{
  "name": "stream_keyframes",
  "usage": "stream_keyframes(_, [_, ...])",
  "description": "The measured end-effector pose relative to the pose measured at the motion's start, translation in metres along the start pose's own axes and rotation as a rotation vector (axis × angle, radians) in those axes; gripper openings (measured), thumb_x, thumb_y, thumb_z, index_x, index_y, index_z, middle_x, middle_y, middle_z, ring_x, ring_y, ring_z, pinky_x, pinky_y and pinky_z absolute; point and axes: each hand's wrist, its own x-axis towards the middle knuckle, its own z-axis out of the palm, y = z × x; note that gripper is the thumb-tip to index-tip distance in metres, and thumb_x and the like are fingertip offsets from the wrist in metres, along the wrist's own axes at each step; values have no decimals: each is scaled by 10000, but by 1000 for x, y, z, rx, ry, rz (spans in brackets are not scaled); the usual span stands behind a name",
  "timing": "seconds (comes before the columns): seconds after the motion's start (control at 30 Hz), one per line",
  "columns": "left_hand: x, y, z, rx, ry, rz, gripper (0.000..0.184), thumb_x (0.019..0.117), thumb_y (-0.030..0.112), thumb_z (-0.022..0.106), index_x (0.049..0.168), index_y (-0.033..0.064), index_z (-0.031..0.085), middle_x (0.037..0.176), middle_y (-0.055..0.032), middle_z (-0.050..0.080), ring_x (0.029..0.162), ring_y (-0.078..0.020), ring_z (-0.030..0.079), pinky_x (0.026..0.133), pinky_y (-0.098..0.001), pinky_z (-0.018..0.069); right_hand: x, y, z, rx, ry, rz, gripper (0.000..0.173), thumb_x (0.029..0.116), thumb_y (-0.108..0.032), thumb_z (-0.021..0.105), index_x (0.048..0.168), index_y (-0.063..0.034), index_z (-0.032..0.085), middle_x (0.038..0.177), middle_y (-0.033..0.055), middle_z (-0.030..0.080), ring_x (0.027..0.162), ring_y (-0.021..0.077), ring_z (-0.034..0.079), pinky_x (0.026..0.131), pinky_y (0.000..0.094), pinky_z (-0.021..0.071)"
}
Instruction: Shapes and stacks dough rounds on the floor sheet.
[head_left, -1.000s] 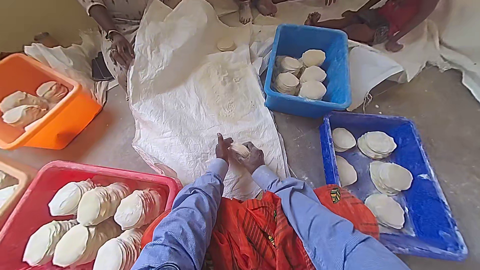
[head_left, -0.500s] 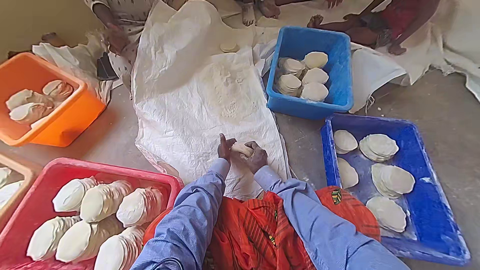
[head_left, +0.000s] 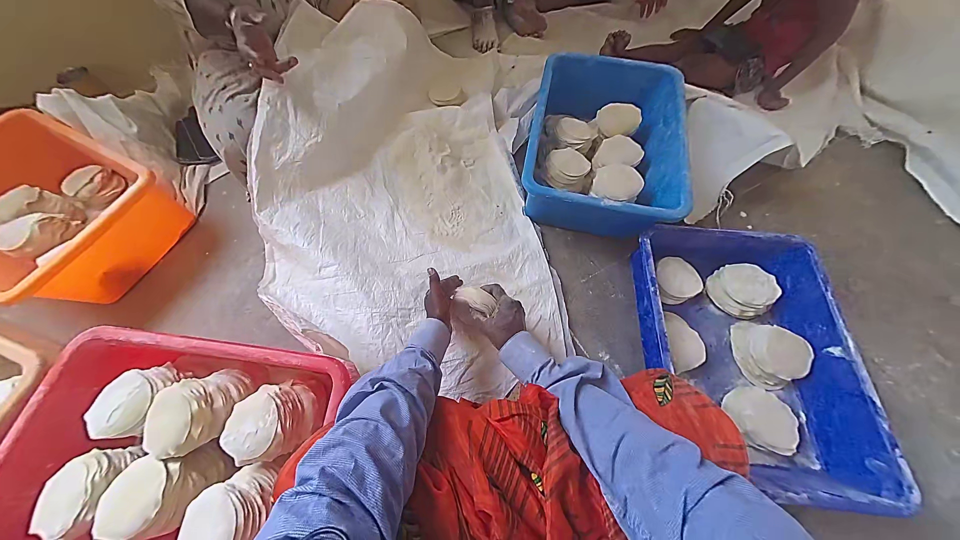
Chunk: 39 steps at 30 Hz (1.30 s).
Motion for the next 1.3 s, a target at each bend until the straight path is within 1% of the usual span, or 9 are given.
stream_keyframes(0.13, [-3, 2, 9, 64, -32, 21, 900, 1085, 538, 9, 1269, -91, 625, 1353, -263, 613, 1325, -351, 528, 1120, -517, 369, 9, -4, -3, -61, -95, 20, 541, 933, -372, 756, 1388, -108, 629, 1284, 202, 684, 1237, 373, 629, 1084, 558, 453])
stream_keyframes(0.23, [-1, -4, 1, 45, -27, 13, 914, 1076, 558, -4, 1316, -88, 596, 1384, -246, 603, 1353, -321, 521, 1140, -494, 369, -3, 2, 1, 47, 19, -37, 515, 879, -250, 808, 1341, -94, 643, 1170, 217, 720, 1110, 395, 687, 985, 600, 509])
stream_keyframes(0.33, [-2, -2, 8, 98, -82, 42, 934, 1071, 560, -17, 1263, -83, 633, 1327, -257, 631, 1306, -336, 551, 1113, -511, 393, 12, 1, 3, -95, -92, 28, 545, 912, -343, 768, 1410, -183, 614, 1242, 172, 707, 1187, 362, 659, 1028, 581, 489])
stream_keyframes(0.47, [-4, -2, 0, 40, -25, 34, 911, 1077, 549, -9, 1304, -93, 597, 1394, -243, 593, 1365, -312, 500, 1145, -491, 352, 1, 8, 3, 74, 61, -77, 479, 832, -167, 821, 1279, -80, 672, 1119, 218, 729, 1029, 405, 709, 912, 621, 536])
stream_keyframes(0.57, [-2, -1, 5, 47, -47, 27, 913, 1081, 546, 2, 1260, -101, 622, 1314, -267, 631, 1275, -324, 573, 1104, -483, 415, 10, 2, 1, -58, -61, 16, 625, 883, -319, 807, 1431, -123, 577, 1229, 219, 698, 1146, 403, 674, 984, 617, 511])
stream_keyframes(0.7, [-4, -1, 1, 37, 1, 46, 889, 1088, 527, 7, 1295, -97, 605, 1381, -254, 598, 1353, -319, 508, 1137, -491, 357, 4, 8, 4, 15, 23, -55, 438, 889, -241, 804, 1283, -95, 678, 1126, 203, 734, 1051, 391, 706, 943, 611, 528])
stream_keyframes(0.83, [-3, 1, 8, 64, -53, 46, 915, 1082, 532, -12, 1238, -91, 641, 1304, -251, 650, 1276, -327, 578, 1090, -498, 416, 10, -2, 1, -133, -75, 29, 577, 903, -418, 772, 1393, -154, 618, 1226, 186, 705, 1163, 371, 666, 1006, 584, 499])
stream_keyframes(1.2, [-2, 6, 6, 46, -54, 77, 896, 1084, 521, -13, 1321, -103, 585, 1404, -253, 587, 1382, -334, 491, 1163, -506, 339, 6, -6, -12, -109, -67, 10, 453, 911, -263, 768, 1326, -114, 664, 1205, 204, 711, 1155, 382, 668, 1016, 577, 495])
stream_keyframes(1.3, [-6, -1, 2, 68, -58, 53, 904, 1083, 525, -16, 1297, -97, 604, 1359, -258, 614, 1336, -324, 534, 1133, -491, 389, -3, -1, -3, -36, -4, -38, 570, 874, -342, 799, 1368, -123, 620, 1175, 175, 730, 1081, 372, 705, 945, 595, 537])
